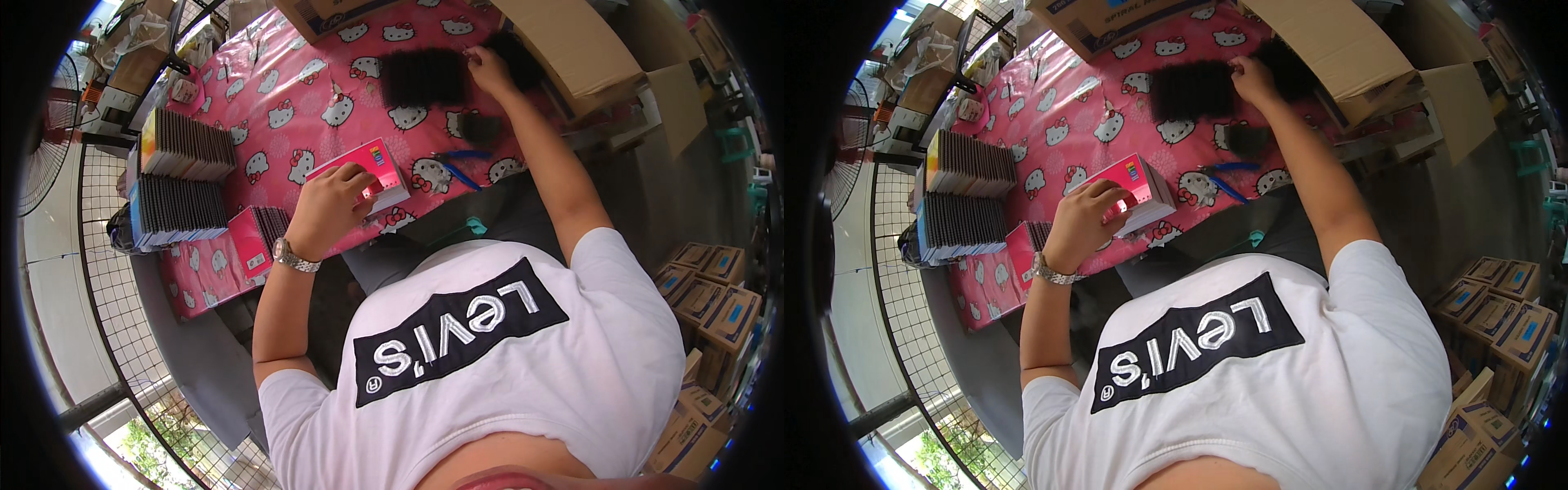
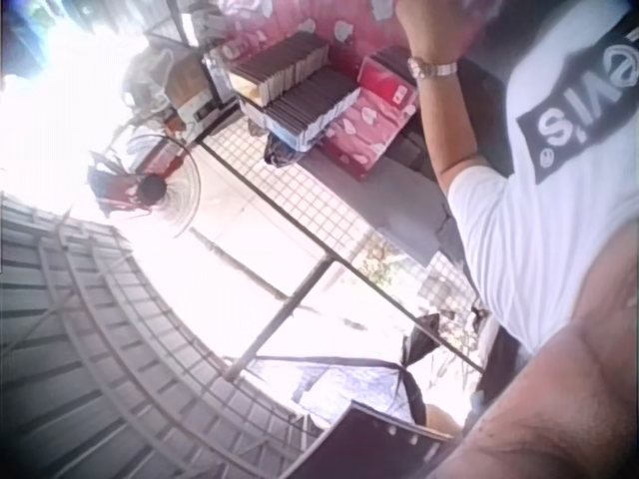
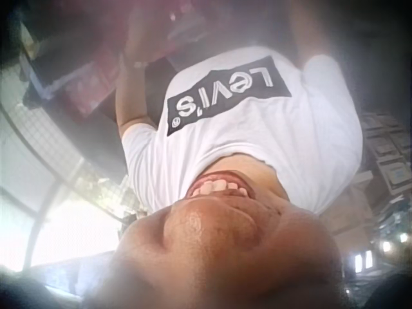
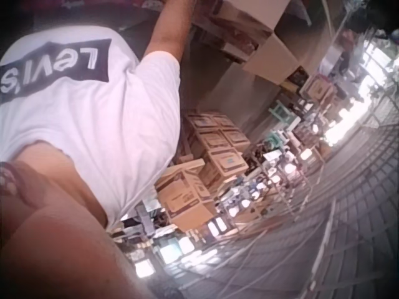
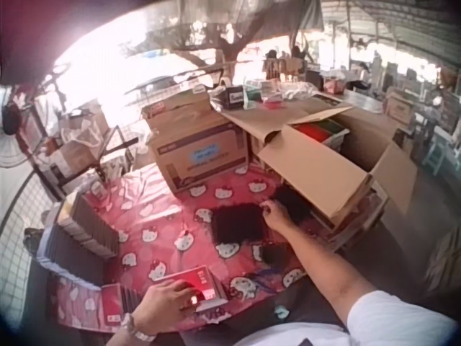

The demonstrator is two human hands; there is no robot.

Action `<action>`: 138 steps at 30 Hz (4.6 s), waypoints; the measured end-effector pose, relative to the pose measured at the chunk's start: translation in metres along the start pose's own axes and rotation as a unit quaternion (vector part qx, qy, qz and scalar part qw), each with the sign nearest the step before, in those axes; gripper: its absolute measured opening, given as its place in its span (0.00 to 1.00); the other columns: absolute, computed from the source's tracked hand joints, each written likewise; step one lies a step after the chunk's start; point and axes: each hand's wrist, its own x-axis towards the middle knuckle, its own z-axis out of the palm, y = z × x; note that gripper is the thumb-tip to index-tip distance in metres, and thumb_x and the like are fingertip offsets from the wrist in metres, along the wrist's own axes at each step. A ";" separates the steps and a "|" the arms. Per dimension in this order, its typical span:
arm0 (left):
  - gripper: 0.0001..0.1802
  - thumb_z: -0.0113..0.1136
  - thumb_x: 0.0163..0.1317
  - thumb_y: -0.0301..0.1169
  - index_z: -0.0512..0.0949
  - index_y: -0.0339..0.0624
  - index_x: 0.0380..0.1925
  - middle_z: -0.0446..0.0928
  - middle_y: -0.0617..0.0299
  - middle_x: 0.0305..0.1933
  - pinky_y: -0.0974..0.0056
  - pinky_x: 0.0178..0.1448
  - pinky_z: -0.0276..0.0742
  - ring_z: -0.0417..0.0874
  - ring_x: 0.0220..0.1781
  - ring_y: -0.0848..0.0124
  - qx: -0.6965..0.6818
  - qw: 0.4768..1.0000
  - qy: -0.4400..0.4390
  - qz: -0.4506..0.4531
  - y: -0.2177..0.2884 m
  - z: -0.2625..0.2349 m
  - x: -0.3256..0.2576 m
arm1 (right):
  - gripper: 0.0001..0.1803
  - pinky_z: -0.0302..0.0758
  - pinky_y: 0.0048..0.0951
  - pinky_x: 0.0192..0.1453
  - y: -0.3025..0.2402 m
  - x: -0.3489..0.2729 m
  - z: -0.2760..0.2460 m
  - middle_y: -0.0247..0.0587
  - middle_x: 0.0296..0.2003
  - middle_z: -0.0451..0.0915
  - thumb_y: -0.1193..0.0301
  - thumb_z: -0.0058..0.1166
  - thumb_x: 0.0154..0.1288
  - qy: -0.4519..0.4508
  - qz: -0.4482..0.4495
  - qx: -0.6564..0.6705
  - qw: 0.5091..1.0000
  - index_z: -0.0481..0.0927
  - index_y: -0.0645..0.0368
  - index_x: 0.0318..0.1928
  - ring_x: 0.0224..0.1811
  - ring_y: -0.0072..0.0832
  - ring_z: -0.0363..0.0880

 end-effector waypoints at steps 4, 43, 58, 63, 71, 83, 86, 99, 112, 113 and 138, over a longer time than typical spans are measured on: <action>0.09 0.65 0.56 0.31 0.84 0.45 0.38 0.83 0.61 0.39 0.58 0.41 0.82 0.86 0.36 0.61 -0.012 1.000 0.000 0.029 -0.001 -0.006 0.009 | 0.17 0.79 0.37 0.51 -0.007 0.000 -0.024 0.48 0.44 0.84 0.74 0.54 0.64 0.014 -0.097 0.058 0.994 0.82 0.57 0.54 0.46 0.38 0.84; 0.17 0.62 0.59 0.26 0.73 0.40 0.49 0.82 0.56 0.41 0.52 0.56 0.67 0.81 0.44 0.55 0.044 0.985 0.167 -0.008 0.040 0.007 0.028 | 0.12 0.79 0.34 0.42 -0.210 -0.142 -0.085 0.51 0.34 0.83 0.71 0.53 0.73 -0.187 -0.195 0.203 0.941 0.76 0.60 0.53 0.38 0.43 0.84; 0.12 0.67 0.57 0.28 0.77 0.42 0.41 0.82 0.57 0.36 0.54 0.55 0.67 0.81 0.41 0.55 -0.052 0.988 0.146 -0.006 0.034 -0.004 0.020 | 0.29 0.74 0.43 0.62 -0.079 -0.109 -0.029 0.54 0.49 0.82 0.53 0.65 0.55 -0.192 -0.015 -0.155 0.969 0.81 0.59 0.51 0.57 0.48 0.78; 0.13 0.67 0.58 0.30 0.77 0.44 0.41 0.81 0.57 0.38 0.46 0.65 0.61 0.80 0.49 0.57 -0.024 0.986 0.162 -0.030 0.036 0.005 0.018 | 0.29 0.78 0.32 0.54 -0.140 -0.074 -0.041 0.42 0.42 0.84 0.56 0.65 0.55 -0.351 -0.065 0.284 0.890 0.82 0.62 0.53 0.46 0.31 0.83; 0.14 0.67 0.59 0.36 0.77 0.46 0.41 0.74 0.55 0.50 0.42 0.66 0.60 0.71 0.59 0.50 0.110 0.959 0.187 -0.183 0.040 0.023 -0.003 | 0.26 0.74 0.30 0.58 -0.188 -0.079 -0.059 0.40 0.45 0.84 0.63 0.64 0.54 -0.549 -0.075 0.320 0.768 0.82 0.63 0.53 0.50 0.26 0.80; 0.20 0.72 0.53 0.39 0.78 0.45 0.43 0.77 0.60 0.44 0.50 0.54 0.65 0.74 0.52 0.56 0.018 0.972 0.192 -0.131 0.031 0.008 0.011 | 0.27 0.71 0.29 0.61 -0.191 -0.057 -0.067 0.40 0.48 0.81 0.65 0.64 0.49 -0.569 -0.057 0.399 0.716 0.81 0.63 0.52 0.52 0.27 0.78; 0.20 0.72 0.53 0.38 0.78 0.45 0.43 0.77 0.60 0.44 0.51 0.54 0.65 0.74 0.52 0.56 0.009 0.971 0.199 -0.134 0.028 0.008 0.012 | 0.27 0.72 0.30 0.60 -0.196 -0.057 -0.070 0.39 0.47 0.80 0.63 0.65 0.48 -0.573 -0.019 0.546 0.611 0.82 0.62 0.50 0.51 0.28 0.78; 0.18 0.71 0.52 0.28 0.76 0.38 0.42 0.77 0.54 0.42 0.54 0.53 0.74 0.78 0.48 0.55 -0.063 0.959 0.247 -0.127 -0.004 0.001 -0.002 | 0.28 0.72 0.30 0.61 -0.210 -0.042 -0.055 0.39 0.47 0.80 0.59 0.65 0.49 -0.542 -0.109 0.289 0.782 0.81 0.64 0.50 0.52 0.28 0.78; 0.17 0.70 0.59 0.25 0.75 0.35 0.45 0.81 0.57 0.40 0.68 0.36 0.76 0.82 0.37 0.73 -0.260 0.929 0.205 -0.165 -0.023 0.007 -0.007 | 0.28 0.72 0.25 0.59 -0.222 -0.039 -0.026 0.35 0.47 0.82 0.61 0.62 0.53 -0.579 -0.064 0.444 0.681 0.81 0.63 0.53 0.49 0.22 0.78; 0.17 0.70 0.59 0.25 0.75 0.35 0.45 0.81 0.57 0.40 0.68 0.36 0.76 0.82 0.37 0.74 -0.267 0.928 0.200 -0.167 -0.023 0.006 -0.007 | 0.27 0.72 0.25 0.59 -0.222 -0.037 -0.026 0.35 0.47 0.82 0.62 0.61 0.54 -0.596 -0.070 0.446 0.664 0.81 0.63 0.54 0.49 0.22 0.78; 0.09 0.66 0.61 0.23 0.82 0.35 0.42 0.83 0.59 0.32 0.70 0.33 0.77 0.83 0.30 0.76 -0.328 0.818 0.382 -0.277 0.018 0.045 0.001 | 0.13 0.62 0.43 0.65 -0.234 -0.080 -0.043 0.33 0.40 0.82 0.60 0.61 0.65 -0.201 -0.436 -0.093 0.872 0.82 0.52 0.45 0.51 0.31 0.78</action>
